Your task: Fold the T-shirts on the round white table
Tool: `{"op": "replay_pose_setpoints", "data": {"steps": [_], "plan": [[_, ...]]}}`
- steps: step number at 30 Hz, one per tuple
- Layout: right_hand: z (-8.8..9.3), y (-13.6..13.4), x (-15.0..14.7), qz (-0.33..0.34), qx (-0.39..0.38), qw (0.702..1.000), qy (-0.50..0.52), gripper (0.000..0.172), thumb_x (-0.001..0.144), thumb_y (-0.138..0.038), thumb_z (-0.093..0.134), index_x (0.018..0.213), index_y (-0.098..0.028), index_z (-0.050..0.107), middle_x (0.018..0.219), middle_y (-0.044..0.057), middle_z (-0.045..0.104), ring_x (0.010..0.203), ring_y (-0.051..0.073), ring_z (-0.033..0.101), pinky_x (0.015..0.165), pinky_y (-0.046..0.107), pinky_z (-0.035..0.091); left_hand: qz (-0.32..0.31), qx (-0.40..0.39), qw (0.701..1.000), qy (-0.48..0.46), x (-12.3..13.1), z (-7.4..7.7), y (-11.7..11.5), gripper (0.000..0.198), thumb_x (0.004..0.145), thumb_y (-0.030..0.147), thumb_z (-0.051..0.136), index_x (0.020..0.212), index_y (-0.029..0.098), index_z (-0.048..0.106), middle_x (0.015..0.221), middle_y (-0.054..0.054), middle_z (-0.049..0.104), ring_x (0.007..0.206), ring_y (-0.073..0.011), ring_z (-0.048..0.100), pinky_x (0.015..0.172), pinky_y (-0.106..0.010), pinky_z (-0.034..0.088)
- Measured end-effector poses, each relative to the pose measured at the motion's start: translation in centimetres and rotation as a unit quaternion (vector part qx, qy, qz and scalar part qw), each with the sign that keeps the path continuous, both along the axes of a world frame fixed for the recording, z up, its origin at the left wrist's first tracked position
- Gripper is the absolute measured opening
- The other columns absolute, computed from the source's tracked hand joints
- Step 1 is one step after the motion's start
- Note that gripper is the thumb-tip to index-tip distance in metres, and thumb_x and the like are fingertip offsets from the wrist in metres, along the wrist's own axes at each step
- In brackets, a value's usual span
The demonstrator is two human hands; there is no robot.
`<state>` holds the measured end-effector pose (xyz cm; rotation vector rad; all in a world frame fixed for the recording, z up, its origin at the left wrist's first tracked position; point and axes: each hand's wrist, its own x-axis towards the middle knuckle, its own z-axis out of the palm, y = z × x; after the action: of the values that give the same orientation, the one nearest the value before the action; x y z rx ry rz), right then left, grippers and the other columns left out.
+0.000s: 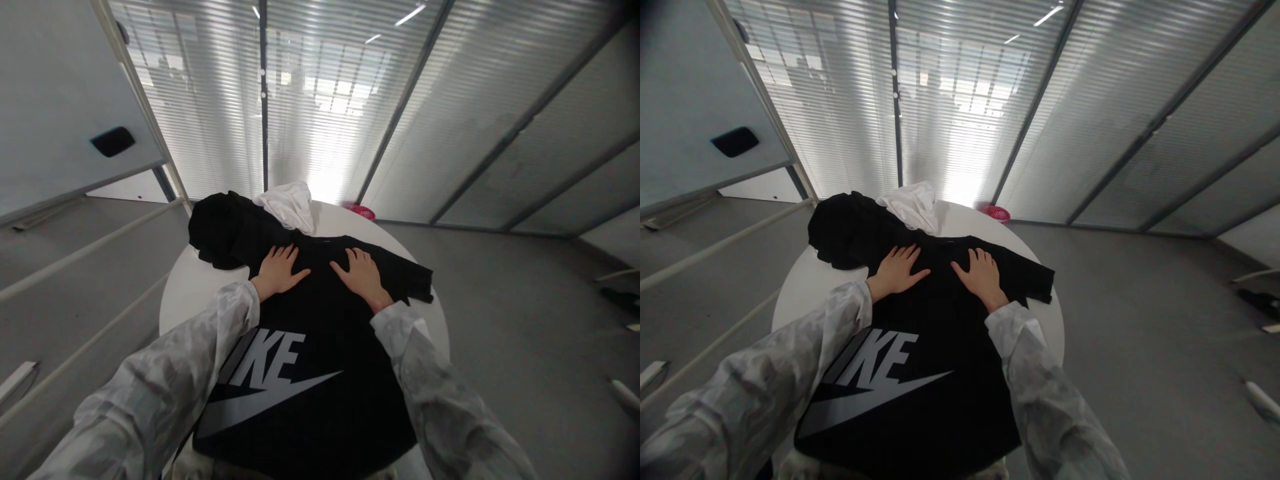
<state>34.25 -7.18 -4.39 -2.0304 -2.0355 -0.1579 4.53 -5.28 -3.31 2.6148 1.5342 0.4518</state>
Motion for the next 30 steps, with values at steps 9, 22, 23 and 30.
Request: {"op": "replay_pose_setpoints", "data": {"steps": [9, 22, 23, 30], "plan": [[-0.7, 0.7, -0.1, -0.002, -0.075, 0.997, 0.010, 0.102, 0.105, -0.085, 0.029, 0.178, -0.014, 0.032, 0.186, 0.017, 0.026, 0.173, 0.038, 0.024, 0.139, 0.059, 0.021, 0.054, 0.007, 0.997, -0.054, -0.5, -2.1, 0.5, 0.096, 0.103, 0.086, 0.040, 0.175, 0.022, 0.041, 0.180, -0.015, 0.042, 0.166, -0.0438, 0.038, 0.138, -0.063, 0.024], [-0.2, 0.7, -2.2, -0.042, -0.055, 0.998, -0.006, 0.108, 0.104, -0.084, 0.028, 0.173, -0.001, 0.036, 0.179, 0.028, 0.037, 0.168, 0.043, 0.033, 0.135, 0.057, 0.029, -0.044, 0.021, 0.998, -0.033, -1.0, -0.7, -0.5, 0.088, 0.109, 0.073, 0.041, 0.175, 0.015, 0.039, 0.182, -0.017, 0.036, 0.170, -0.0356, 0.033, 0.141, -0.053, 0.026], [-0.5, 0.8, -2.3, -0.042, -0.042, 0.998, -0.002, 0.107, 0.105, -0.083, 0.027, 0.174, -0.001, 0.035, 0.179, 0.027, 0.036, 0.168, 0.042, 0.032, 0.135, 0.057, 0.028, -0.065, 0.012, 0.997, -0.026, -1.2, -0.7, -0.4, 0.086, 0.110, 0.072, 0.040, 0.175, 0.016, 0.039, 0.183, -0.015, 0.034, 0.170, -0.0336, 0.033, 0.140, -0.052, 0.026], [-1.3, 0.9, -0.8, -0.016, -0.056, 0.998, 0.024, 0.101, 0.107, -0.082, 0.027, 0.177, -0.010, 0.033, 0.184, 0.018, 0.029, 0.171, 0.039, 0.028, 0.138, 0.059, 0.023, -0.020, 0.002, 1.000, -0.020, -1.2, -1.1, -0.3, 0.087, 0.108, 0.078, 0.041, 0.172, 0.019, 0.046, 0.181, -0.012, 0.040, 0.170, -0.0358, 0.034, 0.140, -0.056, 0.025]]}}
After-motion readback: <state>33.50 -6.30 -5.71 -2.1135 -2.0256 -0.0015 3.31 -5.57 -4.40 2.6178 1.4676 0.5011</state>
